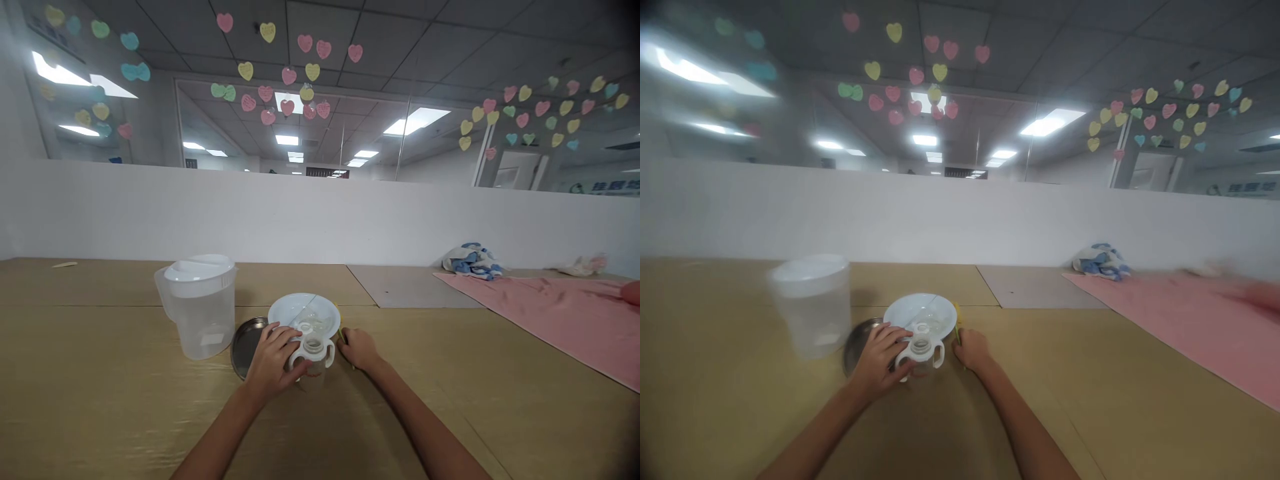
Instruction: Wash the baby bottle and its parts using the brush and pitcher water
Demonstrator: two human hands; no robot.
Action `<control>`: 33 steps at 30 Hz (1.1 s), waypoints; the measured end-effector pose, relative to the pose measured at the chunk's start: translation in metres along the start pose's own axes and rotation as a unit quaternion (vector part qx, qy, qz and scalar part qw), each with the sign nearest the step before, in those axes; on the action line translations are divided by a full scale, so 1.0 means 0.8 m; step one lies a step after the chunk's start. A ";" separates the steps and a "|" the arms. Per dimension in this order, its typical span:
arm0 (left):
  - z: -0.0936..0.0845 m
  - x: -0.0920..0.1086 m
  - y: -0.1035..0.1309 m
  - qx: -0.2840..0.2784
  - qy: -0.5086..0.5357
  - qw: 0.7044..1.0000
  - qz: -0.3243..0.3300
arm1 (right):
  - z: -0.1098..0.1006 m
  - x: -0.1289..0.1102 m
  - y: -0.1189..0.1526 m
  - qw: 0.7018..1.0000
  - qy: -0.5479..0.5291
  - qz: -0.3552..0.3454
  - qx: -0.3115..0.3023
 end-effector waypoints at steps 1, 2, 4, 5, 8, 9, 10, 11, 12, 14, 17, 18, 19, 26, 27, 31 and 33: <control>0.000 -0.001 0.000 -0.001 0.001 1.000 -0.003 | 0.000 0.000 0.000 1.000 0.000 0.000 0.000; 0.000 -0.001 0.000 -0.003 0.002 1.000 -0.005 | 0.000 0.000 0.000 1.000 -0.001 0.000 -0.001; 0.000 -0.001 0.000 -0.002 0.003 1.000 -0.004 | 0.001 0.000 -0.001 1.000 -0.001 0.000 -0.001; 0.000 -0.001 0.000 -0.001 0.004 1.000 -0.002 | 0.001 0.000 -0.001 1.000 -0.002 0.000 -0.002; 0.000 -0.001 0.000 -0.001 0.003 1.000 -0.002 | 0.002 0.001 -0.001 1.000 -0.001 -0.001 -0.002; 0.000 -0.001 0.000 -0.001 0.003 1.000 -0.002 | 0.002 0.001 -0.001 1.000 -0.001 -0.002 -0.002; 0.000 -0.001 0.000 0.000 0.002 1.000 -0.003 | 0.002 0.001 -0.001 1.000 -0.001 -0.003 -0.002; 0.000 -0.001 0.000 0.000 0.001 1.000 -0.003 | 0.002 0.001 -0.001 1.000 -0.001 -0.004 -0.002; 0.000 0.000 0.000 0.001 0.000 1.000 -0.003 | 0.002 0.001 -0.001 1.000 0.000 -0.005 -0.002; 0.000 0.000 0.000 0.001 -0.001 1.000 -0.002 | 0.001 0.001 -0.001 1.000 0.000 -0.004 -0.004; -0.002 0.000 -0.001 0.000 0.000 1.000 0.000 | 0.001 0.002 0.000 1.000 0.002 -0.002 -0.005; -0.002 0.000 -0.001 0.000 -0.001 1.000 0.001 | 0.000 0.002 0.000 1.000 0.002 -0.002 -0.005; -0.002 0.000 -0.001 0.000 -0.001 1.000 0.001 | 0.000 0.002 0.000 1.000 0.002 -0.002 -0.006; -0.004 0.001 -0.002 0.007 -0.001 1.000 0.003 | 0.001 0.001 -0.001 1.000 0.003 -0.012 -0.010; -0.004 0.000 -0.002 0.007 -0.001 1.000 0.002 | 0.001 0.001 -0.001 1.000 0.003 -0.013 -0.010; -0.003 0.000 -0.002 0.006 -0.002 1.000 0.004 | 0.001 0.001 -0.001 1.000 0.006 -0.014 -0.008; -0.003 0.001 -0.002 0.007 -0.003 1.000 0.005 | 0.001 0.001 -0.001 1.000 0.007 -0.014 -0.006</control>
Point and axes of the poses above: each hand's wrist, its own y-axis away from the middle knuckle, its own z-axis out of the palm, x = y × z, the point moved 7 cm from there along -y, towards the middle knuckle, and after that the axes turned 4 degrees about y, right-handed, at the moved point
